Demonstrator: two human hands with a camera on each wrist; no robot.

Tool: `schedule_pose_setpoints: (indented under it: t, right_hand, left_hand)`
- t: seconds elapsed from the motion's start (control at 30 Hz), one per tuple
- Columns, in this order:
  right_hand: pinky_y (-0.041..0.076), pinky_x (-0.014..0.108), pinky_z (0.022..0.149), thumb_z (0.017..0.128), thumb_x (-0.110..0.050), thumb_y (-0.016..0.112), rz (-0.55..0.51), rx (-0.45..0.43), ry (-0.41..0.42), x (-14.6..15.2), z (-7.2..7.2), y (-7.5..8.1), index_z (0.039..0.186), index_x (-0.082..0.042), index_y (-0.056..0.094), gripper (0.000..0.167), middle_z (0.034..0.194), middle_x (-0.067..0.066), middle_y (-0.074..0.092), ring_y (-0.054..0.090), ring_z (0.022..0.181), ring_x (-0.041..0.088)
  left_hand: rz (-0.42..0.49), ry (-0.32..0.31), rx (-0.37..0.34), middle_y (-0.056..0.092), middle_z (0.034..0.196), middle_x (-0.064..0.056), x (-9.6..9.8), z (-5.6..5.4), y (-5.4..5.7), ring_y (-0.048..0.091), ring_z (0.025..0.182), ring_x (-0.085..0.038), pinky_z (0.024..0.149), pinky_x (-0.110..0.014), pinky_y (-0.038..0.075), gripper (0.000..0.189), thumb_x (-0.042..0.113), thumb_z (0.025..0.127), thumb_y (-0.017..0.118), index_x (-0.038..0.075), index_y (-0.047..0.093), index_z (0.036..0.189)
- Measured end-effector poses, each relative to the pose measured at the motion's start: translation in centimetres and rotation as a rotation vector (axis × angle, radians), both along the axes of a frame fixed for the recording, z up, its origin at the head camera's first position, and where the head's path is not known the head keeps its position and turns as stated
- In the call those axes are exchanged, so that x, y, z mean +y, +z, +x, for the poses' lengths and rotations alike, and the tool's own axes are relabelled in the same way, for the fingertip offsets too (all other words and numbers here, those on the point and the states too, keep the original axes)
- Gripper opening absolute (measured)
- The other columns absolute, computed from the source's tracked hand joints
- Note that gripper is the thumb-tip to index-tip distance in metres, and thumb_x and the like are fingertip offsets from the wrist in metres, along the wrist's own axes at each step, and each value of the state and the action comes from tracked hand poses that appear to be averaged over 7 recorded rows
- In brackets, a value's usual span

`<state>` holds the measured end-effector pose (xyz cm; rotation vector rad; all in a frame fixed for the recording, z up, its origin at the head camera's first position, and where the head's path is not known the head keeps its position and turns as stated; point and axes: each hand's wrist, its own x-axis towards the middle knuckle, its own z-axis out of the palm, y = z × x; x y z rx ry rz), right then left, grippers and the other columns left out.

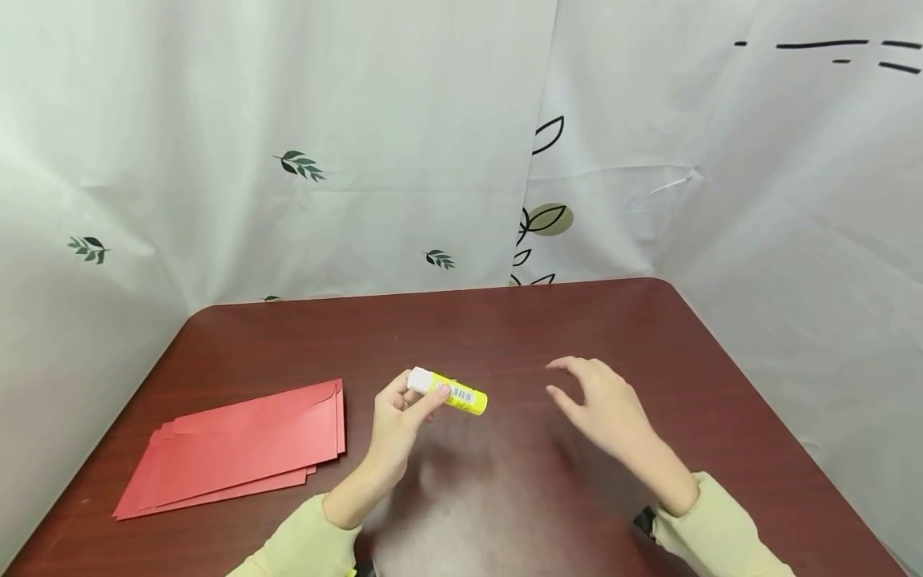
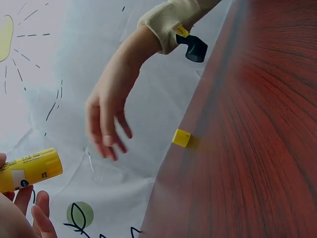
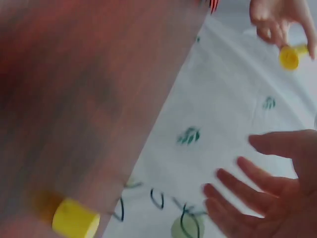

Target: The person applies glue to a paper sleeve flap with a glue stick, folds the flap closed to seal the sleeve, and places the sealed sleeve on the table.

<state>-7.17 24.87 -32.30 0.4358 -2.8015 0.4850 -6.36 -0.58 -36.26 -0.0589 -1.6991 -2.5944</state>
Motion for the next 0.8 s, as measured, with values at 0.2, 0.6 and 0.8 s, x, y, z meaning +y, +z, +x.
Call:
schedule_pose_setpoints:
  t: [0.2, 0.6, 0.8]
  right_hand:
    - [0.049, 0.052, 0.074, 0.086, -0.027, 0.068, 0.126, -0.227, -0.100, 2.7, -0.6, 0.4, 0.116, -0.009, 0.065, 0.035, 0.110, 0.014, 0.069, 0.058, 0.104, 0.037]
    - [0.050, 0.048, 0.066, 0.073, -0.025, 0.080, 0.249, -0.305, -0.082, 5.2, -0.5, -1.7, 0.109, -0.002, 0.064, 0.045, 0.100, 0.016, 0.069, 0.064, 0.086, 0.033]
    - [0.049, 0.045, 0.061, 0.072, -0.014, 0.080, 0.248, -0.292, -0.074, 5.4, -1.0, -1.6, 0.104, -0.003, 0.067, 0.036, 0.092, 0.012, 0.068, 0.063, 0.076, 0.028]
  left_hand:
    - [-0.028, -0.002, 0.002, 0.072, 0.078, 0.000, 0.0, 0.0, 0.0, 0.068, 0.074, -0.009, 0.075, -0.024, 0.056, 0.023, 0.001, 0.078, 0.074, -0.010, 0.056, 0.088]
    - [-0.070, -0.001, -0.016, 0.073, 0.081, -0.009, 0.1, 0.2, -0.2, 0.067, 0.075, -0.009, 0.075, -0.023, 0.055, 0.025, 0.003, 0.078, 0.074, -0.011, 0.058, 0.092]
    - [-0.105, -0.015, 0.006, 0.073, 0.080, -0.012, 0.0, -0.1, -0.2, 0.068, 0.075, -0.009, 0.074, -0.023, 0.055, 0.023, 0.003, 0.078, 0.074, -0.010, 0.060, 0.090]
